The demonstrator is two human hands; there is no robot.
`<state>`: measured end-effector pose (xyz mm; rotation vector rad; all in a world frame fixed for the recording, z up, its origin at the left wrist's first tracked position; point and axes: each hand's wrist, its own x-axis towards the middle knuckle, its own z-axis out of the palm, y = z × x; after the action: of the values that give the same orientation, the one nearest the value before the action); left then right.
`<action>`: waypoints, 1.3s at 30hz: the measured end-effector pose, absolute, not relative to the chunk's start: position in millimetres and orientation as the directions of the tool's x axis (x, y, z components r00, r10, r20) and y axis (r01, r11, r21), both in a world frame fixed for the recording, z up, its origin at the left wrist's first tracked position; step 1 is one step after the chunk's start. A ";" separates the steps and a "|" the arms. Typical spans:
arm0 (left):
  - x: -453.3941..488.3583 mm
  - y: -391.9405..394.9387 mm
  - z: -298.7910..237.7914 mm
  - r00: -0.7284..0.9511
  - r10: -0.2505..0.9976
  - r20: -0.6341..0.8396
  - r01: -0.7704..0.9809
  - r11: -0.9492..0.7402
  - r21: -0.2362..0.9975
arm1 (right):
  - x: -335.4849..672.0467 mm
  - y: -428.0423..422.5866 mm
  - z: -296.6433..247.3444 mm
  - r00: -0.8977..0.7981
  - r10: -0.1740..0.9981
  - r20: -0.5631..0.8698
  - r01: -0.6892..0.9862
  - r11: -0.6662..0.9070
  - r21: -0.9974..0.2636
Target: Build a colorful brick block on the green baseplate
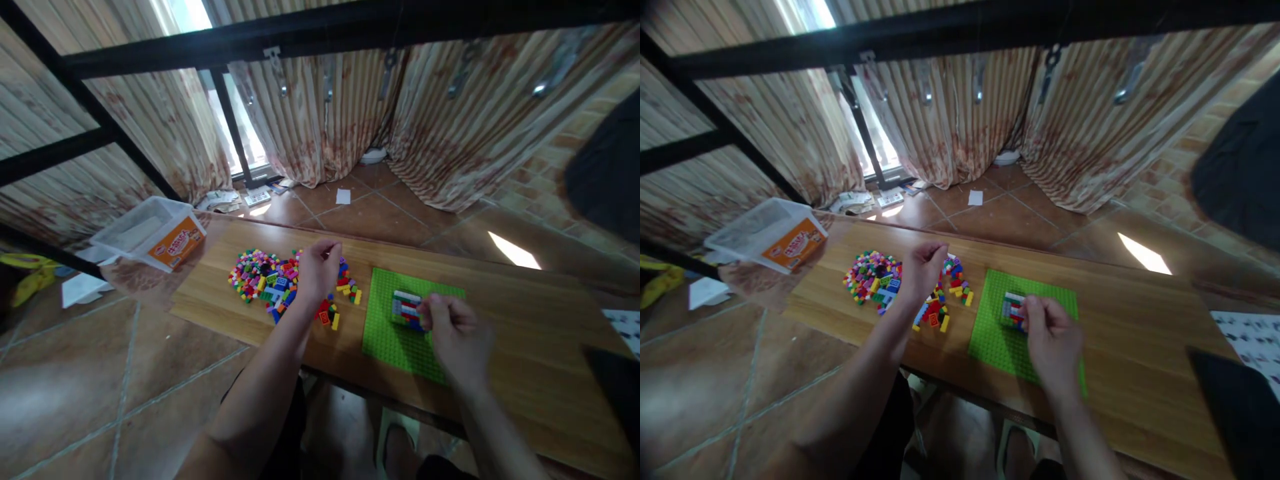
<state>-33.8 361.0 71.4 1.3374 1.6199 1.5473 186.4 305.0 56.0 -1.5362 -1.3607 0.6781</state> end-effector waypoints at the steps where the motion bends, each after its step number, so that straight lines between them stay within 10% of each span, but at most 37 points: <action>1: -36.1 362.2 72.3 -0.392 0.889 0.235 0.247 -0.144 0.958 | 179.3 300.8 53.3 0.147 0.972 0.182 0.466 0.094 -0.880; 8: -46.1 363.1 72.9 -0.418 0.885 0.205 0.119 -0.171 0.978 | 134.2 278.3 27.8 -0.443 0.877 0.186 0.568 0.435 -0.699; 18: -50.4 361.4 70.3 -0.402 0.900 0.171 0.145 -0.121 0.982 | 108.2 280.5 11.2 -0.503 0.847 0.174 0.719 0.522 -0.459; 24: -49.0 358.2 71.9 -0.334 0.932 0.142 0.180 -0.085 0.980 | 111.0 282.5 19.6 -0.423 0.895 0.139 0.591 0.389 -0.706; 32: -38.4 349.8 74.9 0.069 0.996 -0.050 0.156 0.039 0.987 | 133.4 287.9 37.7 -0.202 0.978 -0.054 0.028 -0.050 -0.998; 39: -26.2 337.4 80.8 0.422 0.873 -0.245 0.202 0.173 0.964 | 145.9 291.0 30.5 -0.138 0.989 0.047 0.184 0.073 -0.980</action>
<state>-26.2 337.4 80.8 1.3415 1.0660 0.6336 145.9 291.0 30.5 -1.2354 -1.4770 1.1654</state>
